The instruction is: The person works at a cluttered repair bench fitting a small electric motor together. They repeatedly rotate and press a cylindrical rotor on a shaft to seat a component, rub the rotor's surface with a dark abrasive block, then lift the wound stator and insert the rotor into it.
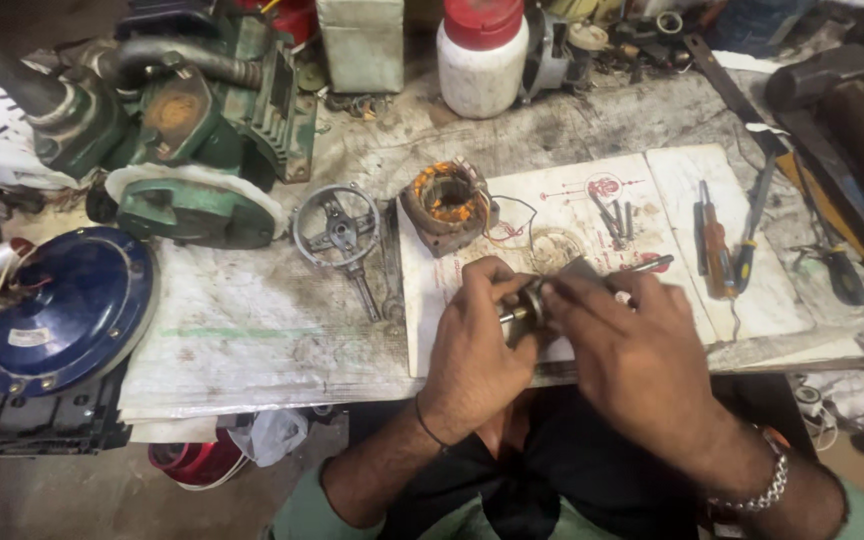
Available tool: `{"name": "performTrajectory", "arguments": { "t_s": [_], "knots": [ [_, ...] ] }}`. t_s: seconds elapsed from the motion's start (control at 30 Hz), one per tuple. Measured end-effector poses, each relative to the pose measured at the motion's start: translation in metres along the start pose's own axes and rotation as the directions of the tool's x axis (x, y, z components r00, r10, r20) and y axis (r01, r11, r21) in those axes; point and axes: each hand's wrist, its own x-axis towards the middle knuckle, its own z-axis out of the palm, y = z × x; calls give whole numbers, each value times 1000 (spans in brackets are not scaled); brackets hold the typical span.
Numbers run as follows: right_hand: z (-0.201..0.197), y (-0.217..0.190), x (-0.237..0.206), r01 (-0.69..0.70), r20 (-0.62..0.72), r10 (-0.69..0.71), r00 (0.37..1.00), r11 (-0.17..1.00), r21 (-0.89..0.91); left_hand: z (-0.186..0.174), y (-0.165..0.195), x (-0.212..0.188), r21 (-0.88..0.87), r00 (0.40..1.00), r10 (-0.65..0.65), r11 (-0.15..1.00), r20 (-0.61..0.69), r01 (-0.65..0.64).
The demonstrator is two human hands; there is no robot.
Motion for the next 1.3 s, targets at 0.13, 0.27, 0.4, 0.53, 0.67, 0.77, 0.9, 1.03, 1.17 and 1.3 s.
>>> {"name": "performTrajectory", "arguments": {
  "t_s": [0.13, 0.27, 0.4, 0.53, 0.67, 0.77, 0.9, 1.03, 1.17, 1.3],
  "knots": [
    [6, 6, -5, 70, -46, -73, 996, 995, -73, -1, -1, 0, 5, 999, -28, 1000, 39, 28],
    [10, 8, -6, 39, -47, -40, 998, 999, -30, 0, -3, 0, -12, 998, -30, 999, 63, 31],
    [10, 4, -1, 127, -90, -129, 988, 991, -35, 1, -3, 0, -7, 997, -50, 999, 66, 50],
    [10, 5, 2, 42, -60, -44, 997, 998, -43, 0, -2, -1, -23, 998, -24, 999, 56, 26],
    [14, 9, -2, 95, -105, -93, 990, 995, 16, 0, -3, 0, -13, 999, -1, 1000, 53, 1],
    [15, 10, -3, 57, -87, -54, 995, 998, 32, 0, -3, -2, -12, 999, 9, 1000, 38, -9],
    [12, 8, 2, 131, -124, -125, 984, 990, 42, 2, -3, -1, -29, 999, 49, 998, 15, -49],
    [8, 6, 5, 39, -79, -34, 996, 998, 56, 4, -2, -2, -37, 1000, 15, 999, -1, -15],
    [12, 9, -2, 98, -102, -89, 991, 992, 81, 2, -4, -1, -23, 1000, -3, 1000, 19, 3],
    [16, 13, -9, 65, -99, -62, 993, 998, 28, 0, -4, 0, 11, 996, -1, 1000, 87, 0]
  ]
}}
